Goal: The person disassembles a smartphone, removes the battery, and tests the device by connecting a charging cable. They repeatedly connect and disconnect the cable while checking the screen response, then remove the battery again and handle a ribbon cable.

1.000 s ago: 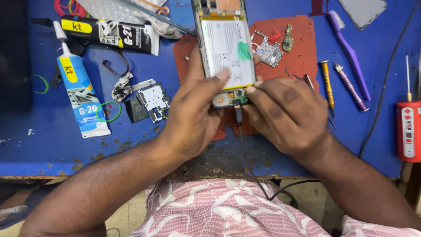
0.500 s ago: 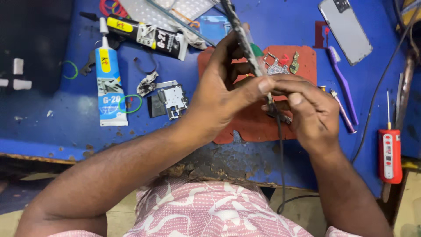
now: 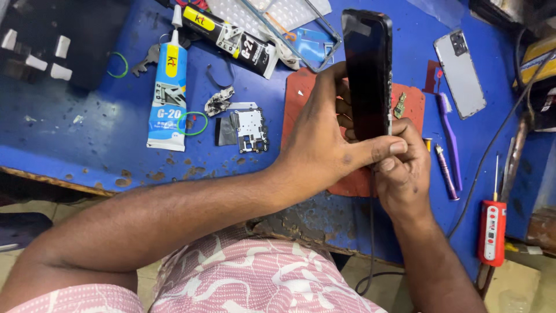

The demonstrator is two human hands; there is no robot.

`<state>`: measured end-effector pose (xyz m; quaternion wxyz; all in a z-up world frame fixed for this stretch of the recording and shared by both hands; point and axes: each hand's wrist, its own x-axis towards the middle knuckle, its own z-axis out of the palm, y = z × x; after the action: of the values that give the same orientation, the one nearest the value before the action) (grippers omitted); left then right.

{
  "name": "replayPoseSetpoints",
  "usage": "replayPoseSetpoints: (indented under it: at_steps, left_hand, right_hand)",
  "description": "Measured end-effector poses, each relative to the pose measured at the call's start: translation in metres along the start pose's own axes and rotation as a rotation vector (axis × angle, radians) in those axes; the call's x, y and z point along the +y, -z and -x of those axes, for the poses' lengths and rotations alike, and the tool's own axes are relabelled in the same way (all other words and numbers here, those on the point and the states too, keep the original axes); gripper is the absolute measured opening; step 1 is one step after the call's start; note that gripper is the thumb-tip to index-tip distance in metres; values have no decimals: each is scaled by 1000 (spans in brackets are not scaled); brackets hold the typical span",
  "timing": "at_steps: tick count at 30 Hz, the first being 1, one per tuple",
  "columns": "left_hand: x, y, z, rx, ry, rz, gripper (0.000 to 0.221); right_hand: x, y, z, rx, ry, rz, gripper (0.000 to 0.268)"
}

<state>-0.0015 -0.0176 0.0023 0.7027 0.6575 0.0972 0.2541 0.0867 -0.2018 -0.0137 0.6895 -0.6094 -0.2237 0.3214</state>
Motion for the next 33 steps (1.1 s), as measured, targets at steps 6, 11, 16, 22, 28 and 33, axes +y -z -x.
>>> replayPoseSetpoints:
  at_steps: [6,11,16,22,28,33]
  left_hand:
    - [4,4,-2,-74,78,167,104]
    - [11,6,-3,-97,86,109,99]
    - [14,10,-11,-105,135,216,83]
    - [17,25,-20,-156,12,262,105]
    - [22,26,-20,-271,104,446,111]
    - [24,27,-20,-279,147,449,109]
  right_hand:
    - [-9,-6,-4,21,-50,-129,69]
    - [-5,2,-3,4,-97,-278,67]
    - [-3,3,-2,-9,14,-170,52]
    - [-21,4,-3,25,183,200,54]
    - [-35,5,-1,56,268,354,53]
    - [-34,13,2,48,303,483,51]
